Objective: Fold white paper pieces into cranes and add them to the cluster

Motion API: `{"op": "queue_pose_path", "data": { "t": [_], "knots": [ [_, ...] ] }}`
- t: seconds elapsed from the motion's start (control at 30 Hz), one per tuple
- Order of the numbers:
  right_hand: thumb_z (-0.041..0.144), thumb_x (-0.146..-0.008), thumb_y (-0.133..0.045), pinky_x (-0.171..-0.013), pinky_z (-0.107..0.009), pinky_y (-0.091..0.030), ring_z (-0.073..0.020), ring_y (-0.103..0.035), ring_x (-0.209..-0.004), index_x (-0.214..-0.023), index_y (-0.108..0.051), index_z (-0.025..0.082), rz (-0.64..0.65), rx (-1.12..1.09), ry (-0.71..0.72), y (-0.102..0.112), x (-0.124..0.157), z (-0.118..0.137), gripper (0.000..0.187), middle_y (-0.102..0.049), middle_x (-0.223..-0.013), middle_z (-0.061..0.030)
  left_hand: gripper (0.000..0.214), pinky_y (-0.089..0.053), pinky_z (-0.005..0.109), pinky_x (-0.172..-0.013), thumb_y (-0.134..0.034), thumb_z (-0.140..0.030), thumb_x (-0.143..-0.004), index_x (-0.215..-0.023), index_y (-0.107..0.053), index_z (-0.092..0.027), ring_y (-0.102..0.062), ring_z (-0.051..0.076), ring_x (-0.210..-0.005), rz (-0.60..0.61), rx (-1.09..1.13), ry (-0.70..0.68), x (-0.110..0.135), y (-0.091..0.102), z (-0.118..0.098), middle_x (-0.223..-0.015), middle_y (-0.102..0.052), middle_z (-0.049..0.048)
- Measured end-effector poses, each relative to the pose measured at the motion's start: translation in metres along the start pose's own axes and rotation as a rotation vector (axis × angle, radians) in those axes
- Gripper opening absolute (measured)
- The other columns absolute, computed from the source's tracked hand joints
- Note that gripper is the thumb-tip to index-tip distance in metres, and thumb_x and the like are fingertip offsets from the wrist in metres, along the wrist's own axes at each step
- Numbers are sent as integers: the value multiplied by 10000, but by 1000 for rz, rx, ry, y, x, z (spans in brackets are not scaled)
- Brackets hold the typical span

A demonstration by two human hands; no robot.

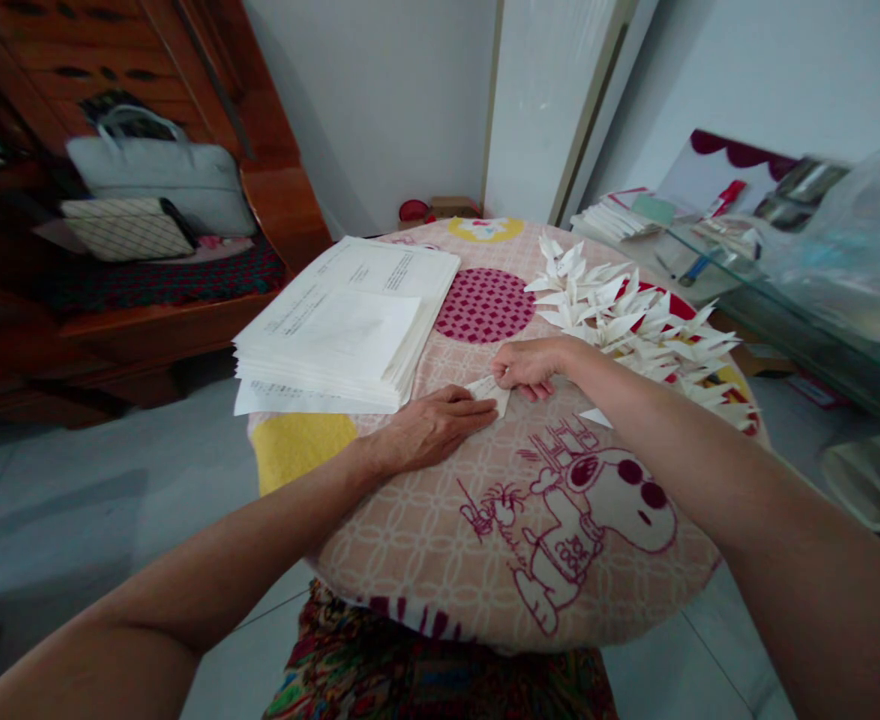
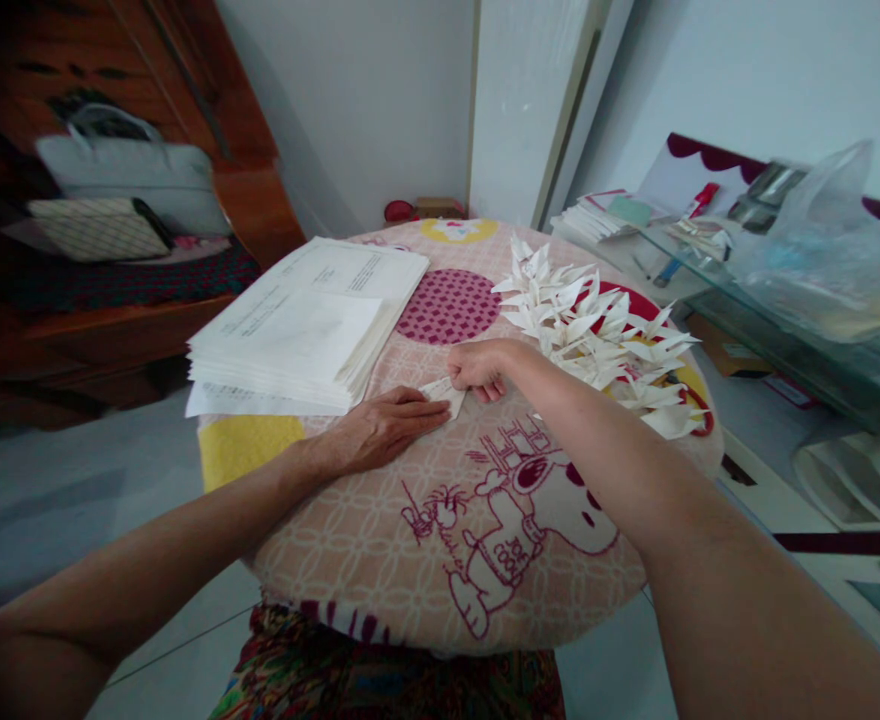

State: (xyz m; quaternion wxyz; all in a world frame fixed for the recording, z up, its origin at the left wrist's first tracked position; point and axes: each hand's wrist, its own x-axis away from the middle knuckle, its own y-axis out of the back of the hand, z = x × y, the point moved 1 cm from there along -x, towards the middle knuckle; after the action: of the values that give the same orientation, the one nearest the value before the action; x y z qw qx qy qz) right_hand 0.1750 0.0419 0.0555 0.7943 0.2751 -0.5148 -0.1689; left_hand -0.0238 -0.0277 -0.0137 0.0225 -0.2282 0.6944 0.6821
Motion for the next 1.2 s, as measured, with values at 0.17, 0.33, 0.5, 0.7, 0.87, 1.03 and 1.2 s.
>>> {"op": "queue_pose_path", "data": {
  "t": [0.17,0.33,0.5,0.7,0.87,1.03,1.2],
  "knots": [
    [98,-930,-439,-438,-226,-432,-113,-525,-373,-818,-574,145,-23,-59,19,-2,-2,-6,182,-581,-476,20,449,-498,365,-1001,-430,-67,-938,-1355,-573,-155,-615,209,-1147,-25,7,-7,-1,1,-1,-1339,-661,77],
    [94,-921,-450,-435,-214,-429,-106,-524,-386,-764,-547,158,-64,-113,45,-6,-4,-11,195,-563,-472,24,456,-487,356,-1007,-437,-47,-928,-1352,-573,-140,-600,202,-1175,-26,13,-10,-1,3,-2,-1349,-653,91],
    [95,-914,-470,-428,-206,-419,-108,-532,-394,-782,-539,169,-113,-173,60,-11,-2,-15,167,-551,-474,35,452,-483,358,-1009,-447,-57,-933,-1355,-578,-151,-595,205,-1164,-12,32,4,0,2,-1,-1366,-646,76],
    [90,-900,-491,-414,-192,-403,-105,-533,-388,-813,-550,172,-130,-258,89,-14,-4,-23,133,-548,-459,38,460,-491,373,-1008,-443,-71,-949,-1376,-572,-183,-580,214,-1181,-15,96,42,2,-1,3,-1367,-650,55],
    [100,-885,-524,-410,-197,-407,-110,-527,-375,-791,-564,166,-147,-289,89,-14,-7,-25,121,-562,-450,28,490,-467,392,-1041,-440,-76,-944,-1421,-517,-159,-575,231,-1214,8,65,27,2,-3,4,-1404,-617,87],
    [122,-875,-569,-417,-187,-409,-104,-530,-378,-802,-575,163,-164,-326,55,-15,-10,-28,85,-557,-453,37,505,-465,398,-1038,-421,-73,-946,-1445,-478,-124,-564,237,-1225,6,55,26,0,-2,3,-1424,-596,120],
    [100,-875,-546,-420,-194,-420,-110,-542,-390,-802,-565,166,-153,-295,40,-11,-9,-30,100,-570,-472,28,548,-465,400,-1021,-425,-67,-934,-1473,-452,-167,-565,232,-1222,20,100,33,-1,-1,5,-1425,-598,103]
  ]
}}
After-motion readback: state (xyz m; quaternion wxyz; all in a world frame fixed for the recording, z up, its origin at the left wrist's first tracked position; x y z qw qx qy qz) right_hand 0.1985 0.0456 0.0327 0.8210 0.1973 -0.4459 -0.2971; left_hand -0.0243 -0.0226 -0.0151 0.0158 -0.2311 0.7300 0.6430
